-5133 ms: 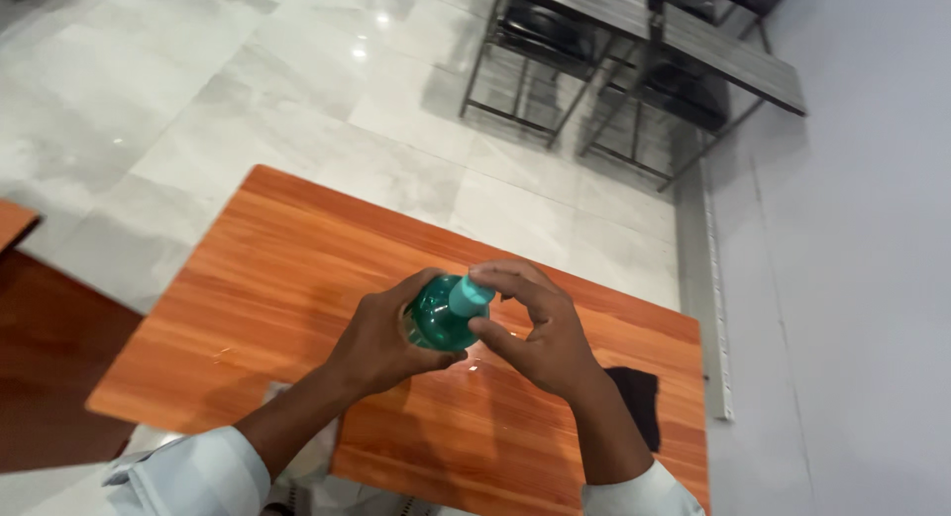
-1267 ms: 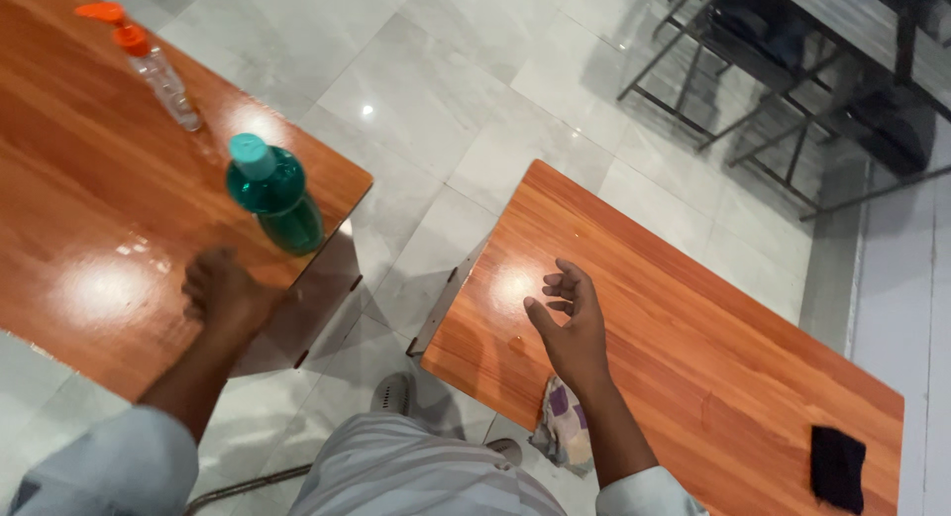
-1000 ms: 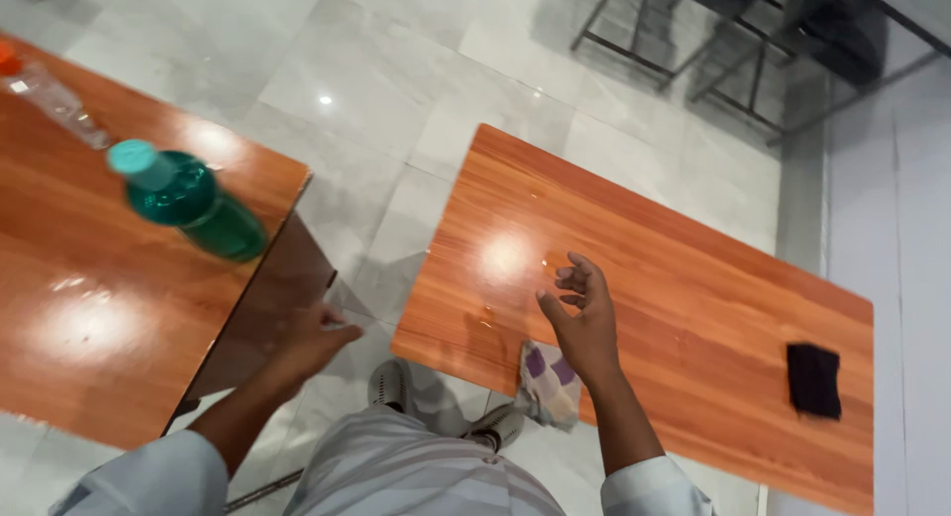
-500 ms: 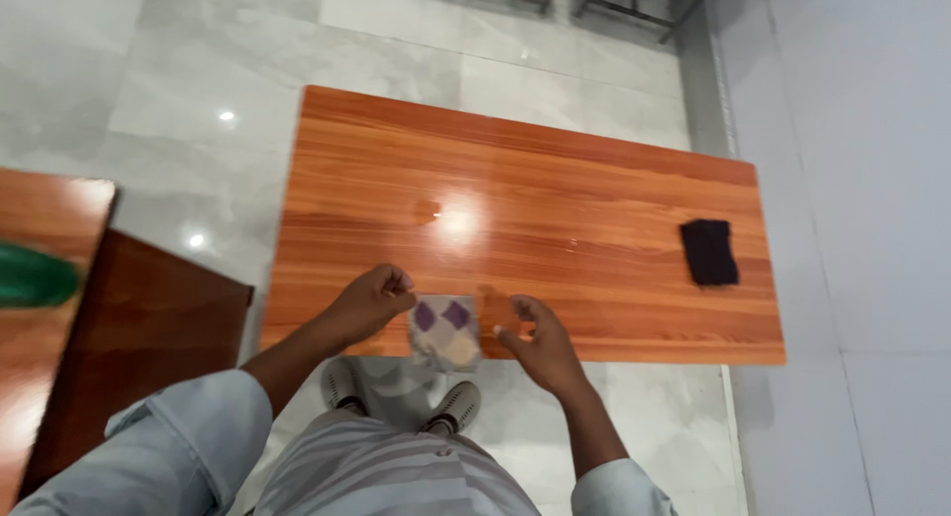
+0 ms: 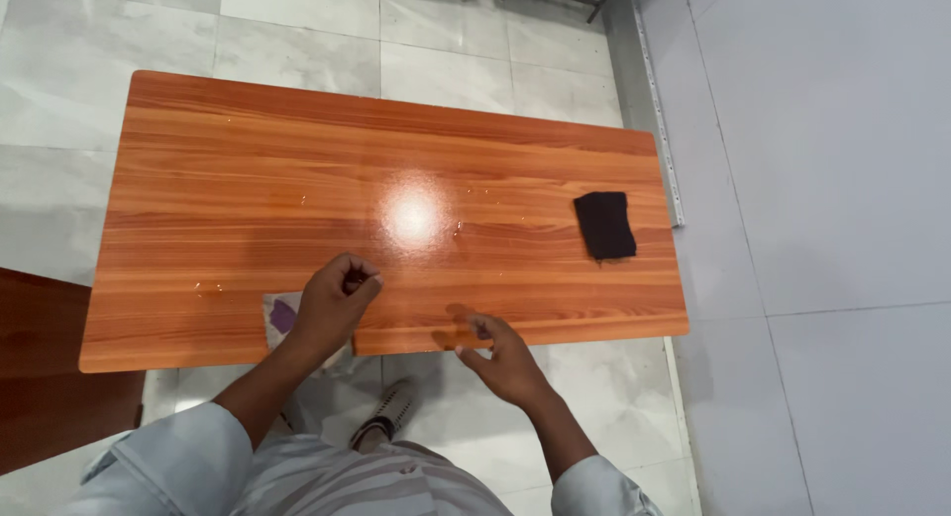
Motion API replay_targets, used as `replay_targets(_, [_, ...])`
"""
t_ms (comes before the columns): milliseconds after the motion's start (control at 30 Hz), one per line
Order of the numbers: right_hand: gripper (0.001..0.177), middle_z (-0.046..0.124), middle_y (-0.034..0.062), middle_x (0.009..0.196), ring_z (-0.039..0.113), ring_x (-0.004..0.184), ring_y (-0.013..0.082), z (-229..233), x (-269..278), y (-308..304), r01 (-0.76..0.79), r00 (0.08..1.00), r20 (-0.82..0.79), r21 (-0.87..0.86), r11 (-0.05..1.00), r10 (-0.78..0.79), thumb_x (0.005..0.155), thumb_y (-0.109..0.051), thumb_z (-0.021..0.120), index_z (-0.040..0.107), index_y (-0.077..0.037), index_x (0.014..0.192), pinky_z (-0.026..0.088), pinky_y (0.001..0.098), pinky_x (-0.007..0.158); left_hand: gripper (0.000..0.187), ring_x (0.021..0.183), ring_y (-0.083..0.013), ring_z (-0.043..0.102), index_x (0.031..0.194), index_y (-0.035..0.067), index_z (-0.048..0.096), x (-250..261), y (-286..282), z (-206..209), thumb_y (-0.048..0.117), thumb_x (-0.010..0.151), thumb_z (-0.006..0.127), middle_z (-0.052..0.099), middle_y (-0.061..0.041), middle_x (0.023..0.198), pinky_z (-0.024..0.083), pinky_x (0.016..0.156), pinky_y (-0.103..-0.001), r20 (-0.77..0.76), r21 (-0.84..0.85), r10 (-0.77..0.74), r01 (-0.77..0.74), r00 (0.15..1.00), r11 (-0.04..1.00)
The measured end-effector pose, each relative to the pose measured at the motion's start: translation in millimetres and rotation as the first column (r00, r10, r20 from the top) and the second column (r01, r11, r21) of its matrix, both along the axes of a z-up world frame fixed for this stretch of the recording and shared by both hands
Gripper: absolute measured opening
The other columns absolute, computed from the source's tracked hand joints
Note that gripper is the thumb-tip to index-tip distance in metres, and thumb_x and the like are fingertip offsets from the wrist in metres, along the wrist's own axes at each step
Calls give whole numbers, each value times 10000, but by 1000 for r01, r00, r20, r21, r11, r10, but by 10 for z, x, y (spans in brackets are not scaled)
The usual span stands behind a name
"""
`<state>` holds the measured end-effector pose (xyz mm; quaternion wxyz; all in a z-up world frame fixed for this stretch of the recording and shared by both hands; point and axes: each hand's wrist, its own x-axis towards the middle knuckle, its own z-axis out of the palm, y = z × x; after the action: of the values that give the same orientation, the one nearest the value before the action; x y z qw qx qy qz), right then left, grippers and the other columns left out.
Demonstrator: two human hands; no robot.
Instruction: The person opens a drawer, places a metal cup inside, and closes the drawer. Then the person wipes a wooden table with a patterned cloth, moves a green bottle and a small cup, and continues wiping the table surface.
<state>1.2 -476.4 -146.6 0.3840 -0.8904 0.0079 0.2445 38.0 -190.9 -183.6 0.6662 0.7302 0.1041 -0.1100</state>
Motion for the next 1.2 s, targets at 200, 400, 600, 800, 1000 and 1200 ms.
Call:
replay_targets(200, [576, 630, 131, 1264, 599, 1200, 243, -16, 113, -57, -112, 993, 43, 59, 992, 110, 895, -324, 768, 576, -39, 1358, 504, 376, 971, 296, 896, -144, 634, 1097, 48, 667, 43, 55, -193, 271, 907, 704, 688, -68, 993, 544, 791, -299, 47, 97, -68, 64, 997, 993])
replay_targets(400, [559, 652, 142, 1257, 616, 1172, 241, -115, 248, 332, -221, 975, -1, 67, 973, 221, 899, -277, 746, 583, -42, 1379, 511, 371, 975, 483, 1071, -239, 660, 1275, 88, 627, -18, 594, -523, 359, 881, 690, 657, -102, 1215, 566, 866, -406, -498, 2, -31, 37, 867, 999])
replay_targets(600, [593, 670, 67, 1277, 631, 1229, 198, -493, 311, 924, -145, 958, -186, 344, 928, 219, 912, -177, 688, 492, -40, 1455, 520, 336, 1021, 672, 1199, -304, 662, 1377, 102, 610, -56, 842, -658, 408, 806, 788, 669, -139, 1333, 542, 1027, -437, -299, 477, -187, 316, 936, 820])
replay_targets(800, [631, 653, 88, 1150, 640, 1063, 184, -1001, 269, 1448, 64, 962, -270, 312, 948, 24, 922, -179, 748, 454, -33, 1462, 551, 331, 932, 716, 1303, -345, 432, 1365, 111, 543, -65, 912, -602, 385, 754, 798, 550, -135, 1340, 338, 1071, -512, -298, 745, -349, 445, 889, 497])
replay_targets(1000, [540, 655, 85, 1073, 643, 949, 148, -1189, 286, 1484, 73, 962, -273, 280, 957, 6, 900, -168, 748, 545, -17, 1377, 571, 294, 804, 484, 1285, -312, 444, 1249, 199, 637, -10, 939, -548, 303, 788, 740, 575, -81, 1298, 326, 1063, -463, -301, 785, -361, 444, 883, 432])
replay_targets(1200, [442, 703, 83, 1004, 677, 868, 161, -1145, 499, 650, 277, 958, -169, 317, 907, -234, 919, -194, 725, 608, -15, 1305, 580, 310, 720, 497, 1259, -317, 439, 1183, 174, 643, 24, 797, -628, 330, 734, 786, 565, -81, 1248, 307, 1021, -522, -212, 813, -236, 305, 948, 496])
